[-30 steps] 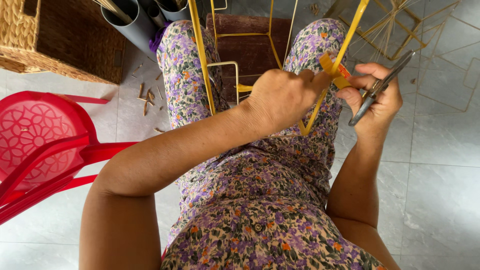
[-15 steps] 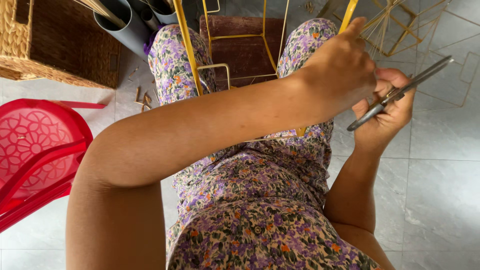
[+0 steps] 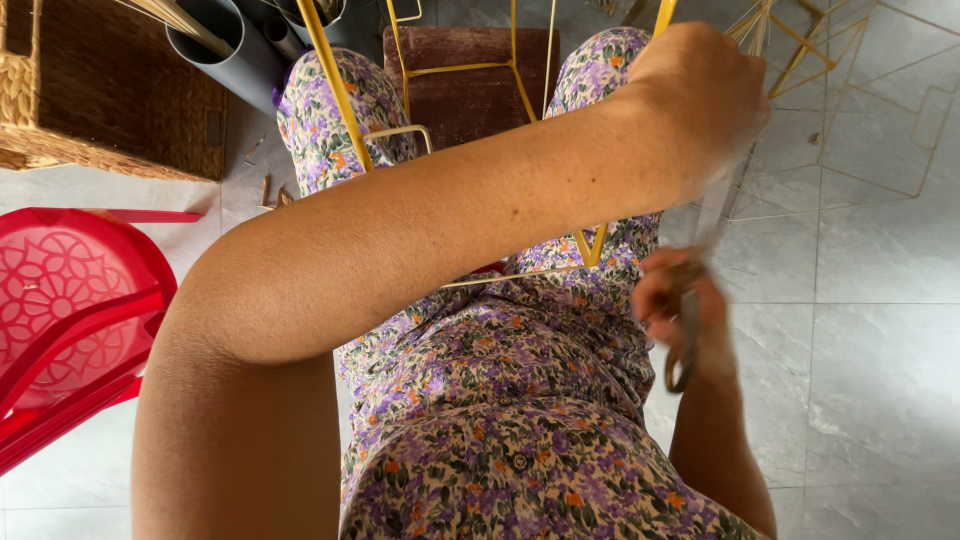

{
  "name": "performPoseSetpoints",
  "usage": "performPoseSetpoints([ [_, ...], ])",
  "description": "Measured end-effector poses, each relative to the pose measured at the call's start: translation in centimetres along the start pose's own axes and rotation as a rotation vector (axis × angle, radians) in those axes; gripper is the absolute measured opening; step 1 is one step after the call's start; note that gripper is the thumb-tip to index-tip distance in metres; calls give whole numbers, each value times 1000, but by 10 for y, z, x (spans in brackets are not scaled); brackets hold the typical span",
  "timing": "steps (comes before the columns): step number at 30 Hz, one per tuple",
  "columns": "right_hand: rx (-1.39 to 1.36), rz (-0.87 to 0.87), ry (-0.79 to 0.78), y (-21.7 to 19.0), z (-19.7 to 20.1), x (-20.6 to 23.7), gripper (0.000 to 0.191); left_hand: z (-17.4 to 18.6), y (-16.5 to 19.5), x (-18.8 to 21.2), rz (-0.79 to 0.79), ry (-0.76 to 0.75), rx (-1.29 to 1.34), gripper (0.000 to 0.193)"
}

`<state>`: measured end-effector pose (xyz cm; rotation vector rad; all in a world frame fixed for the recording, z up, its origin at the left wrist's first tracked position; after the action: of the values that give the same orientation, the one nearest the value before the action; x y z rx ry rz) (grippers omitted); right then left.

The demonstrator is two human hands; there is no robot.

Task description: The person sits on the floor and wraps yellow tape around the joints of a yellow bamboo frame, pressing the tape in place and cutting it with scissors. They then gather a bundle of thin bamboo sticks and align them while holding the frame.

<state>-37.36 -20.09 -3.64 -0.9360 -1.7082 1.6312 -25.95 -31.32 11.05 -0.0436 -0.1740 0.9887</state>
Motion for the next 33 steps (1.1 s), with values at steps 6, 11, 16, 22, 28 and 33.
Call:
performPoseSetpoints([
  [6,-23,-212,-137,27,-40,10,82,-6,-8,3,50,23,215,37],
  [11,-70,-204,-63,21,-36,-16,77,3,-11,3,48,148,258,35],
  [16,-37,-185,-48,12,-37,-25,68,6,-7,5,9,186,147,37],
  [22,-29,-188,-61,1,-39,-31,56,5,-7,7,-12,171,131,39],
  [28,-10,-199,-13,-7,-41,-33,46,5,-8,6,-17,189,136,41],
  [33,35,-213,-1,-5,-40,-31,41,9,-13,6,21,324,207,39],
])
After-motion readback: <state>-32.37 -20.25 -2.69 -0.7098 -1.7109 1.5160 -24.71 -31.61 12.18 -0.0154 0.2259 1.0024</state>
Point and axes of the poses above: each hand's wrist, its own x-axis away from the middle knuckle, its own z-axis out of the back of the hand, y = z × x, the point moved 10 cm from there along -x, towards the middle knuckle, and after that the axes turned 5 degrees about -x, right-handed, at the moved point
